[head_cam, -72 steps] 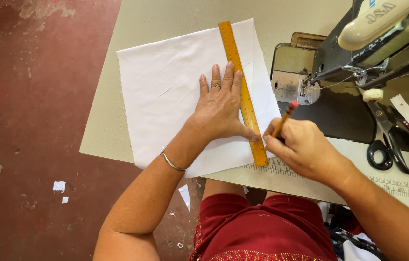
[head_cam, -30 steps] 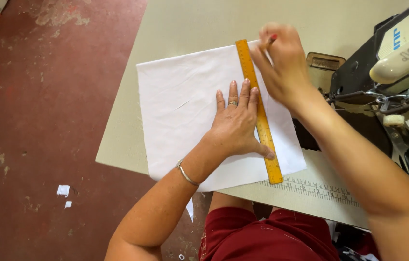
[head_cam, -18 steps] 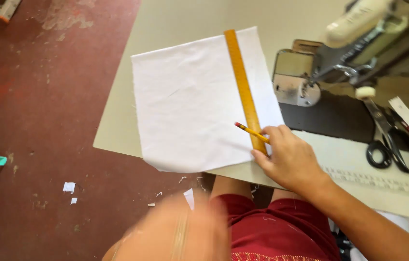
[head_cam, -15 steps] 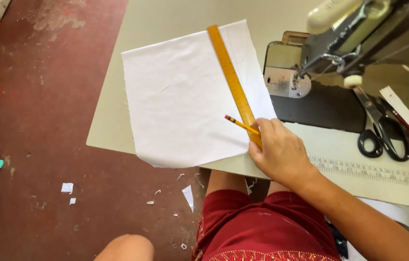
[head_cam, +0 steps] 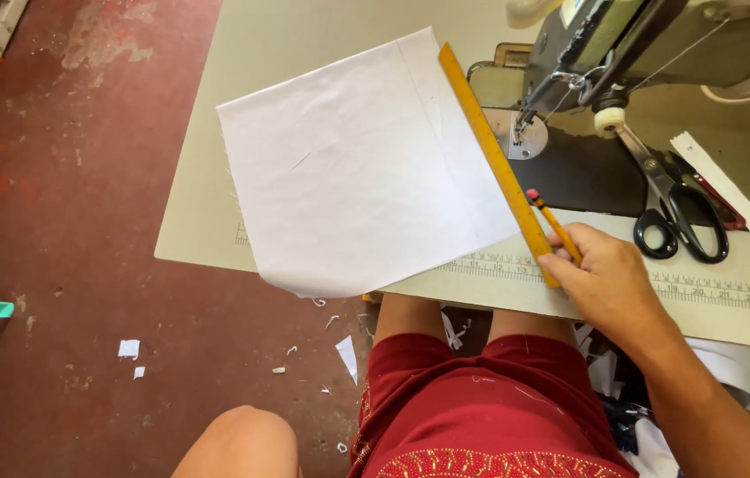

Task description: Measuring white fabric with a ruler, marking lines with a pencil, and cutting the fabric with scissors on a workbench.

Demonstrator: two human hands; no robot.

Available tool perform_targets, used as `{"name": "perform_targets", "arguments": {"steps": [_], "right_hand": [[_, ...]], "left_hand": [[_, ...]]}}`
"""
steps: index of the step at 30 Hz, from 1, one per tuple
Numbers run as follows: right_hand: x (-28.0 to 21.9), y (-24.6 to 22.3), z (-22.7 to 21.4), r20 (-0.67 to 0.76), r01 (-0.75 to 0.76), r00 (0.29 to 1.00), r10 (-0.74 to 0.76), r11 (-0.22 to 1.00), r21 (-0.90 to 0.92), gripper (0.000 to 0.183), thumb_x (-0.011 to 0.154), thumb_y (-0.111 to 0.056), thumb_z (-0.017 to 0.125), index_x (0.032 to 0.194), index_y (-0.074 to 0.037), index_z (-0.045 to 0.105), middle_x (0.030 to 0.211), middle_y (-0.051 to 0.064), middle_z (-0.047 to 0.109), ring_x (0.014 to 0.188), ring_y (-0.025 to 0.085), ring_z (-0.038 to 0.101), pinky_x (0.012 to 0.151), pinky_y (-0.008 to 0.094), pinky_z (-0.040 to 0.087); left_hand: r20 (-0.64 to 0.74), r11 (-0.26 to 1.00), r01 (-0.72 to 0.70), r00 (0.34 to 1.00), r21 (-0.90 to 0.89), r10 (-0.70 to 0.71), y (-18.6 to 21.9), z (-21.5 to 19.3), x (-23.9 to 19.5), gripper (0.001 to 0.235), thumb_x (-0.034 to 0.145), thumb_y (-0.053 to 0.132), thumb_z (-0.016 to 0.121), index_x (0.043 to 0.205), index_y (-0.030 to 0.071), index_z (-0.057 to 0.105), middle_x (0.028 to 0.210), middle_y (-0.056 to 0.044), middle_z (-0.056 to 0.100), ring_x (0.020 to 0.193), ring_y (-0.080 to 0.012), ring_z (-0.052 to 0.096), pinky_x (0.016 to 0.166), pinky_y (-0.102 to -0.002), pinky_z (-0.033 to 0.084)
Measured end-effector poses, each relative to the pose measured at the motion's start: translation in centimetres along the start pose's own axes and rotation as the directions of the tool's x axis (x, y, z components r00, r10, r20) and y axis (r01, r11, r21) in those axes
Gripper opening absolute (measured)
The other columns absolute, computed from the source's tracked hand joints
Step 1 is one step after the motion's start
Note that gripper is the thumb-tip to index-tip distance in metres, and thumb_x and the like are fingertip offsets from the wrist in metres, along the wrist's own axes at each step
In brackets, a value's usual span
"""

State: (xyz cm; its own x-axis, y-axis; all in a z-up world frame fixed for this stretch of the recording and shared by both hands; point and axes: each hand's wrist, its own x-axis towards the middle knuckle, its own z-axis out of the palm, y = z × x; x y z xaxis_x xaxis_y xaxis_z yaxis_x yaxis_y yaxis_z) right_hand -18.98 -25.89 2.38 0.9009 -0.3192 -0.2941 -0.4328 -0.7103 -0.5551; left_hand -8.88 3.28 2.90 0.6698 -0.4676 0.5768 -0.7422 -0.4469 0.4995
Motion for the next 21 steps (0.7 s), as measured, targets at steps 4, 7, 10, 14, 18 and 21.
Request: {"name": "perform_targets", "arguments": {"steps": [4, 7, 10, 14, 18, 21], "right_hand": [[-0.2, 1.5, -0.5, -0.022, -0.057, 0.998, 0.057, 0.998, 0.020, 0.023, 0.088, -0.024, 0.070, 0.107, -0.014, 0.077, 0.085, 0.004, 0.076, 0.078, 0.019, 0.063, 0.077, 0.033, 0.047], [-0.1, 1.7, -1.0, -0.025, -0.103, 0.994, 0.102, 0.994, -0.032, 0.031, 0.093, -0.028, 0.066, 0.119, -0.016, 0.075, 0.094, 0.006, 0.077, 0.078, 0.023, 0.064, 0.077, 0.037, 0.046], [-0.2, 2.0, -1.3, -0.060, -0.031, 0.998, 0.023, 0.989, -0.143, 0.041, 0.093, -0.033, 0.061, 0.127, -0.010, 0.067, 0.120, 0.011, 0.072, 0.102, 0.037, 0.065, 0.090, 0.048, 0.045], [-0.8, 0.8, -2.6, -0.061, -0.076, 0.996, 0.071, 0.993, -0.087, 0.043, 0.096, -0.027, 0.055, 0.136, -0.011, 0.061, 0.125, 0.010, 0.063, 0.103, 0.028, 0.060, 0.091, 0.047, 0.046], [0.8, 4.4, -2.4, -0.164, 0.116, 0.977, -0.134, 0.987, -0.115, 0.056, 0.090, -0.003, 0.042, 0.145, -0.006, 0.055, 0.132, 0.019, 0.058, 0.121, 0.037, 0.055, 0.107, 0.054, 0.039], [1.9, 6.4, -1.4, -0.254, 0.320, 0.898, -0.360, 0.929, -0.186, 0.063, 0.086, 0.006, 0.043, 0.146, -0.002, 0.059, 0.131, 0.023, 0.057, 0.121, 0.038, 0.055, 0.108, 0.049, 0.041]], "left_hand": [[0.018, 0.999, 0.008, 1.000, 0.041, -0.009, 1.3, 0.0, 0.0, 0.039, 0.102, 0.026, 0.062, 0.135, 0.005, 0.057, 0.132, -0.015, 0.055, 0.130, -0.0396, 0.048, 0.111, -0.055, 0.037], [0.023, 0.996, 0.019, 1.000, 0.089, -0.021, 4.0, -1.7, -0.2, 0.041, 0.103, 0.027, 0.061, 0.137, 0.005, 0.056, 0.136, -0.016, 0.053, 0.134, -0.0406, 0.045, 0.113, -0.056, 0.035], [0.037, 0.991, 0.027, 0.999, 0.130, -0.032, 4.8, -2.2, -0.5, 0.043, 0.104, 0.029, 0.061, 0.139, 0.004, 0.055, 0.140, -0.017, 0.051, 0.137, -0.0415, 0.042, 0.116, -0.057, 0.033], [0.054, 0.984, 0.035, 0.998, 0.174, -0.045, 5.0, -1.8, -0.4, 0.046, 0.105, 0.030, 0.060, 0.142, 0.004, 0.053, 0.146, -0.019, 0.048, 0.142, -0.0428, 0.039, 0.118, -0.059, 0.031], [0.069, 0.971, 0.051, 0.995, 0.233, -0.069, 4.8, -1.7, -0.4, 0.049, 0.106, 0.032, 0.058, 0.145, 0.003, 0.051, 0.152, -0.020, 0.045, 0.147, -0.0440, 0.035, 0.121, -0.060, 0.028], [0.085, 0.961, 0.052, 0.993, 0.271, -0.078, 4.5, -1.3, -0.2, 0.051, 0.107, 0.033, 0.058, 0.147, 0.003, 0.049, 0.156, -0.021, 0.043, 0.150, -0.0450, 0.032, 0.124, -0.061, 0.026]]}}
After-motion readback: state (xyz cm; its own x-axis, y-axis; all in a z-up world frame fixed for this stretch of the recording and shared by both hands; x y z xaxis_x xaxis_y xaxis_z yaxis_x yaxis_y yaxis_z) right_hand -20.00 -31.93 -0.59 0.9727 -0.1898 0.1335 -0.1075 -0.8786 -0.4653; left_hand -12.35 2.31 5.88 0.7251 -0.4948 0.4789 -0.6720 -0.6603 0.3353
